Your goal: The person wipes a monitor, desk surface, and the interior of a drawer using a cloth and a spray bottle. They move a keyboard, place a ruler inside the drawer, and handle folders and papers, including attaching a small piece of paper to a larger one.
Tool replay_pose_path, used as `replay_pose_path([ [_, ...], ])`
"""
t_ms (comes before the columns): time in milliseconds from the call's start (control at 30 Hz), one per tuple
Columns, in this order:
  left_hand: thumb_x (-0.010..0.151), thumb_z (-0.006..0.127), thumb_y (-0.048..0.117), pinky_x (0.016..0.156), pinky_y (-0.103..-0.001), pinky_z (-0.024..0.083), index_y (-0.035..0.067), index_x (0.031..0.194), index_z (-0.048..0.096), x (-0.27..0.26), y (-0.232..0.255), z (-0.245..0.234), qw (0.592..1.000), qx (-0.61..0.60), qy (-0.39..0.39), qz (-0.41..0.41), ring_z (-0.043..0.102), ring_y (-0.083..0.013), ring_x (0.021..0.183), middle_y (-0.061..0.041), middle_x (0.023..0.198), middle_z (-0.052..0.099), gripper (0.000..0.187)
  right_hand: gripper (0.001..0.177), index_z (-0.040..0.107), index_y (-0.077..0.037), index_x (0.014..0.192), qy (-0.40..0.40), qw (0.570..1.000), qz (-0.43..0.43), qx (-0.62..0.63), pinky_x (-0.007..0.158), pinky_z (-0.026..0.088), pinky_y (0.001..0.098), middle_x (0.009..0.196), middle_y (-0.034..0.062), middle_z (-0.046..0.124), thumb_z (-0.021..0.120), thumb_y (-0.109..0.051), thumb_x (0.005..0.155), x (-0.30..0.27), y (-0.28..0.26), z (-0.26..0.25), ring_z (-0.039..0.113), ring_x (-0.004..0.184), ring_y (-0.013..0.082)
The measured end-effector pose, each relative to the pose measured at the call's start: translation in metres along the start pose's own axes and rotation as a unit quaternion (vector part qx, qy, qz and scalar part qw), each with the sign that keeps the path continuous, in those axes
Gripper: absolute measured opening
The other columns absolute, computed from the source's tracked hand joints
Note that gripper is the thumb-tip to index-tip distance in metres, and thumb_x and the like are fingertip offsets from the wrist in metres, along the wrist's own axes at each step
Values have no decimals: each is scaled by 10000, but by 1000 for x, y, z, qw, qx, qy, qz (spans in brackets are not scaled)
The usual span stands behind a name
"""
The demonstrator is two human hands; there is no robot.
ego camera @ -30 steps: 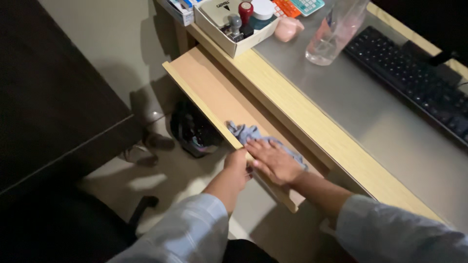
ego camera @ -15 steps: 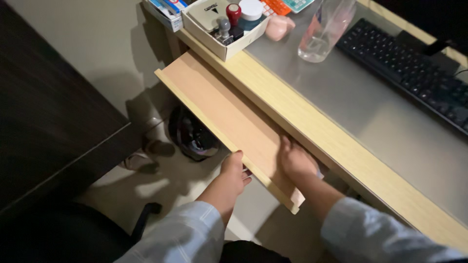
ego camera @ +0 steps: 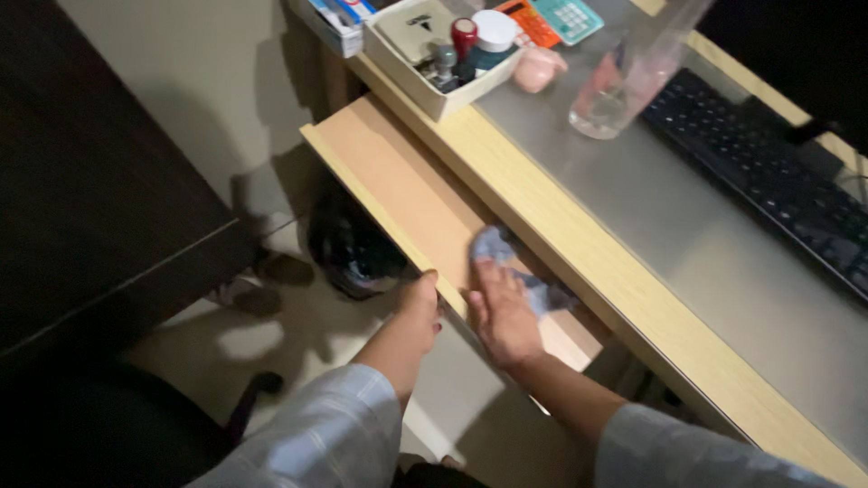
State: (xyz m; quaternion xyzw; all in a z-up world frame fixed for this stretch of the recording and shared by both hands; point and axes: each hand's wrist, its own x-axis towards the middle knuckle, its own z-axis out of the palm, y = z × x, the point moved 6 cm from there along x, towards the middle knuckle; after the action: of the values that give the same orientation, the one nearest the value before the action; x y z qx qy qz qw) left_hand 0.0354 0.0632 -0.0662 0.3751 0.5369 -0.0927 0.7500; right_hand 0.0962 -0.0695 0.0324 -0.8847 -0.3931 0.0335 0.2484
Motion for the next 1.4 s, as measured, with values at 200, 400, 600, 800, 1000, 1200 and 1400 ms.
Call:
replay_pose_path([
  [200, 826, 757, 250, 1019, -389, 477, 113, 1491, 446, 27, 85, -58, 949, 60, 157, 265, 580, -305, 1257, -158, 1417, 589, 747, 576, 345, -103, 1592, -172, 967, -161, -96, 1219, 163, 509, 1608, 242, 334, 396, -360, 1080, 112, -19, 31, 248, 1494, 456],
  [400, 857, 778, 236, 878, -417, 469, 141, 1605, 252, 34, 154, -92, 950, 86, 176, 244, 572, -337, 1091, -239, 1378, 568, 919, 664, 251, -179, 1623, -135, 989, 58, 5, 1211, 260, 449, 1610, 177, 351, 297, -481, 1034, 205, -17, 45, 331, 1482, 370],
  [600, 874, 709, 138, 658, -369, 550, 223, 1599, 316, 43, 188, -105, 978, 13, 83, 192, 669, -207, 814, -110, 1213, 680, 828, 634, 308, -173, 1607, -112, 984, 132, -51, 1220, 312, 460, 1594, 150, 438, 264, -521, 1079, 276, -49, 71, 402, 1484, 355],
  [800, 863, 589, -62, 767, -371, 568, 312, 1641, 192, 49, 202, -100, 967, -8, -14, 254, 668, -217, 972, -93, 1293, 645, 950, 687, 213, -151, 1621, -92, 994, 4, -51, 1175, 280, 484, 1642, 165, 281, 256, -517, 1041, 329, -95, 96, 342, 1438, 429],
  [1000, 866, 606, -39, 939, -340, 515, 314, 1639, 192, 48, 209, -94, 951, 6, -15, 309, 624, -208, 1201, -95, 1419, 617, 945, 624, 298, -168, 1623, -168, 978, -99, -72, 1231, 251, 513, 1609, 189, 360, 318, -451, 1068, 307, -100, 100, 319, 1467, 445],
  [1200, 932, 603, 36, 1021, -338, 465, 354, 1639, 129, 23, 210, -100, 975, -18, -20, 219, 548, -180, 1294, -51, 1496, 529, 909, 580, 328, -55, 1575, -179, 973, -132, 62, 1232, 175, 514, 1555, 275, 397, 413, -322, 1067, 206, -102, 64, 281, 1503, 438],
  [1400, 872, 544, -34, 1029, -346, 474, 345, 1628, 183, 23, 208, -100, 972, -9, -2, 234, 586, -222, 1291, -74, 1486, 574, 920, 572, 342, -67, 1560, -171, 975, -139, 11, 1211, 124, 541, 1558, 223, 444, 392, -310, 1044, 186, -95, 63, 269, 1500, 437],
])
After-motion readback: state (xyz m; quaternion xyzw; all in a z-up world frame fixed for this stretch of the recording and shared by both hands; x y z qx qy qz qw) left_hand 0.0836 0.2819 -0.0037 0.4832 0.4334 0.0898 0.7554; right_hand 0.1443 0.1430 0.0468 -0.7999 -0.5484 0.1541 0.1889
